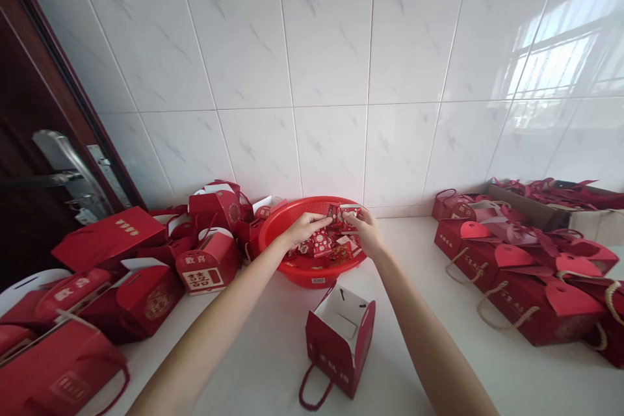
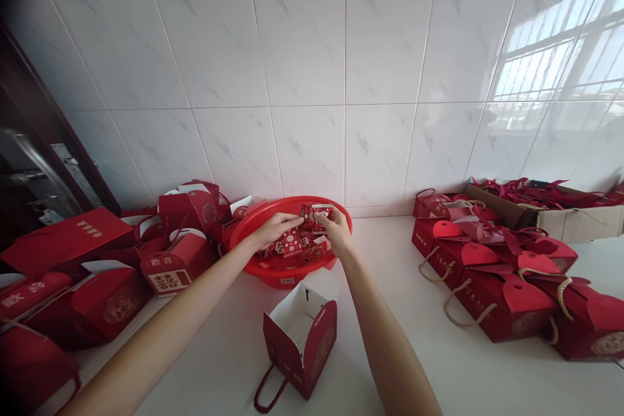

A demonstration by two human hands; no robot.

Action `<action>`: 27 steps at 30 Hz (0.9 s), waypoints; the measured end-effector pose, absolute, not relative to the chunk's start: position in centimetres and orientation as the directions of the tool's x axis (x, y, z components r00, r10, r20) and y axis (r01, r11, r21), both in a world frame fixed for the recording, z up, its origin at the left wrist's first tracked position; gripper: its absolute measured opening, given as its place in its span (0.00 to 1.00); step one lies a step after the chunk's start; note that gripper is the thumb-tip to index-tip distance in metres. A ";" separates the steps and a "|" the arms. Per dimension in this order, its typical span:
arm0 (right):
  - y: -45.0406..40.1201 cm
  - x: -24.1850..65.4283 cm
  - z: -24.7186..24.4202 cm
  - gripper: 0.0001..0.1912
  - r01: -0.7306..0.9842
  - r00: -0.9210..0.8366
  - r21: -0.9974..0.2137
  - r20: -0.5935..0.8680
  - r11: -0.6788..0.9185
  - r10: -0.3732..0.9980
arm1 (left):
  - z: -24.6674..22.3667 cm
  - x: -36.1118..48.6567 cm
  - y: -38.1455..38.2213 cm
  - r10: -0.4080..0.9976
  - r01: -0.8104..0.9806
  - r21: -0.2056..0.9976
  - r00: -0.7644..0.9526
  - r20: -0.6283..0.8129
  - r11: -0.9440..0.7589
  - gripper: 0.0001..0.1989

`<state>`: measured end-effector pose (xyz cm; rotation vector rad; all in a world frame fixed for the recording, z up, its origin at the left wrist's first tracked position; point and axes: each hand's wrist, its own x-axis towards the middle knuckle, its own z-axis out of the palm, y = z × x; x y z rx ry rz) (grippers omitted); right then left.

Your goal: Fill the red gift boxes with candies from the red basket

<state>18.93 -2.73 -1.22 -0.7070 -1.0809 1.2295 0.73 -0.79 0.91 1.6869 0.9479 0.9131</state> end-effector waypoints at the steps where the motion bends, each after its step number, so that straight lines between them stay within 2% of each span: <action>1: -2.8 18.9 -1.2 0.16 -0.375 -0.019 -0.896 0.265 0.239 0.964 | 0.9 0.7 -0.7 0.902 0.186 0.952 0.405 0.150 -0.242 0.24; 8: -3.1 18.9 -0.8 0.15 -0.373 -0.036 -0.898 0.265 0.233 0.964 | 0.8 1.0 -0.8 0.920 0.150 0.957 0.345 0.184 -0.248 0.27; 16: -3.3 18.8 -0.6 0.16 -0.348 -0.004 -0.904 0.265 0.247 0.964 | 1.5 1.0 -1.4 0.934 0.171 0.973 0.345 0.089 -0.156 0.29; 22: -3.8 18.8 -0.3 0.17 -0.347 -0.038 -0.911 0.253 0.224 0.967 | 1.2 0.9 -1.3 0.881 0.184 0.960 0.461 0.107 -0.212 0.25; 25: -3.7 18.8 -0.5 0.17 -0.328 -0.048 -0.916 0.261 0.231 0.964 | 1.0 0.8 -0.9 0.876 0.291 0.923 0.474 0.088 -0.251 0.22; 27: -3.4 18.7 -0.7 0.16 -0.333 0.010 -0.907 0.271 0.259 0.963 | 0.9 0.6 -0.7 0.879 0.383 0.885 0.474 0.058 -0.265 0.18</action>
